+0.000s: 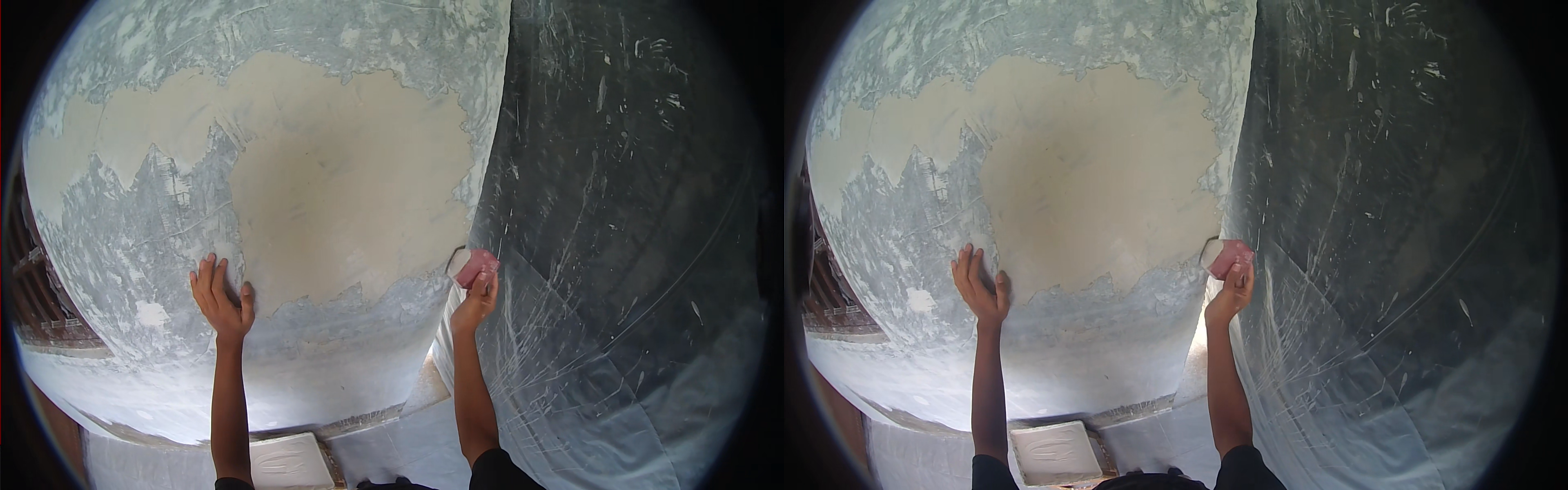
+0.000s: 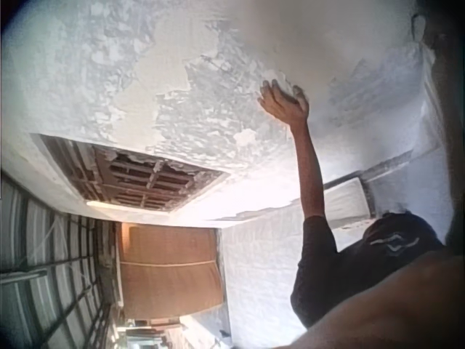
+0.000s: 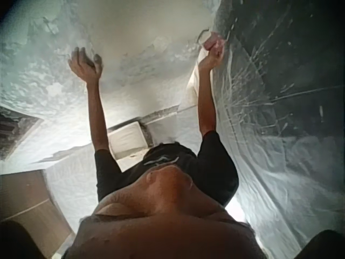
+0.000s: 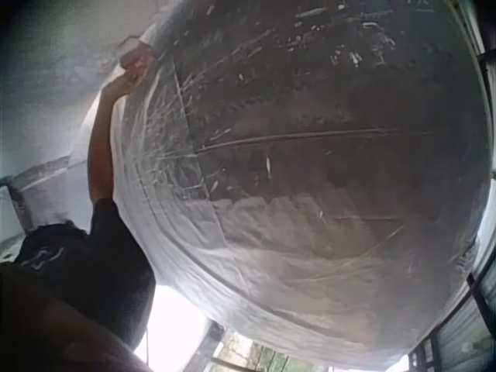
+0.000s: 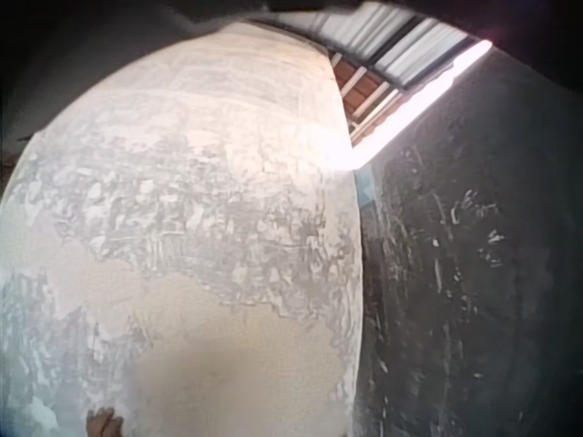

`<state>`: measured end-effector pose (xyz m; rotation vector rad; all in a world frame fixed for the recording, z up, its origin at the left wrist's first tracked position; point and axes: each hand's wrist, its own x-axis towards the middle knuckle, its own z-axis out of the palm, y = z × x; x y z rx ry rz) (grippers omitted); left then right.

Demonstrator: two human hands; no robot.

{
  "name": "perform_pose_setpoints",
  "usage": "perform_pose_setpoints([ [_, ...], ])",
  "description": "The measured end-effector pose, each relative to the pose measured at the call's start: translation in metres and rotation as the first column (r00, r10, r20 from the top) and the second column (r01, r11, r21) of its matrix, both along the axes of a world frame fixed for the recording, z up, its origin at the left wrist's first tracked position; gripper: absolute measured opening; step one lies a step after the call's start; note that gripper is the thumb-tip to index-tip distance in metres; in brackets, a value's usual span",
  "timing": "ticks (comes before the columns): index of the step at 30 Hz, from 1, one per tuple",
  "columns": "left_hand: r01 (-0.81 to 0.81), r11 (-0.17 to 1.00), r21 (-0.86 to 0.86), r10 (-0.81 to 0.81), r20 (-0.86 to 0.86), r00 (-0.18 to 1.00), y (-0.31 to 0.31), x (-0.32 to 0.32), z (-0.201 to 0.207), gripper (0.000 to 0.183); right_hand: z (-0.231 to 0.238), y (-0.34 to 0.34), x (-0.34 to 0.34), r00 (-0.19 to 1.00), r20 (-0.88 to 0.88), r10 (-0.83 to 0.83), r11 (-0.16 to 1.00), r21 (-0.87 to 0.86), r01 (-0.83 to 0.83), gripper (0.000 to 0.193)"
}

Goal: The person applies wall putty to a damaged section of a wall using a scraper.

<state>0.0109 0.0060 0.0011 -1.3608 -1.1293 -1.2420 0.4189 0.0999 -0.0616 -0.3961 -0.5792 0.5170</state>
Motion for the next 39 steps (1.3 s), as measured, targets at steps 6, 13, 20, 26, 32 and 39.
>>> perform_pose_setpoints([
  [6, -0.002, 1.0, 0.005, 0.002, 0.002, 1.0, -0.001, 0.001, 0.002, 0.046, -0.017, 0.006, -0.015, 0.971, 0.235, 0.05, 0.998, -0.044, -0.041, 0.042],
  [13, -0.009, 1.0, 0.01, 0.009, 0.0, 1.0, 0.001, 0.002, 0.0, 0.046, -0.008, 0.002, -0.005, 0.998, -0.045, 0.048, 0.998, 0.037, -0.046, 0.042],
  [20, -0.017, 1.0, 0.009, 0.017, 0.005, 1.0, 0.0, -0.001, 0.0, 0.046, -0.01, 0.011, -0.005, 0.995, 0.074, -0.067, 0.997, -0.029, 0.069, 0.036],
  [26, -0.016, 1.0, 0.008, 0.016, 0.003, 1.0, 0.002, 0.002, 0.0, 0.045, -0.024, 0.007, -0.013, 0.97, 0.243, 0.025, 0.998, -0.063, -0.011, 0.04],
  [32, -0.022, 1.0, 0.017, 0.022, 0.005, 1.0, -0.001, 0.0, 0.0, 0.045, -0.007, 0.0, -0.008, 1.0, 0.023, 0.008, 1.0, -0.014, -0.008, 0.039],
  [39, -0.017, 1.0, 0.011, 0.017, 0.003, 1.0, 0.001, 0.001, -0.001, 0.045, -0.011, 0.01, -0.006, 0.986, 0.149, -0.08, 0.997, -0.002, 0.082, 0.039],
])
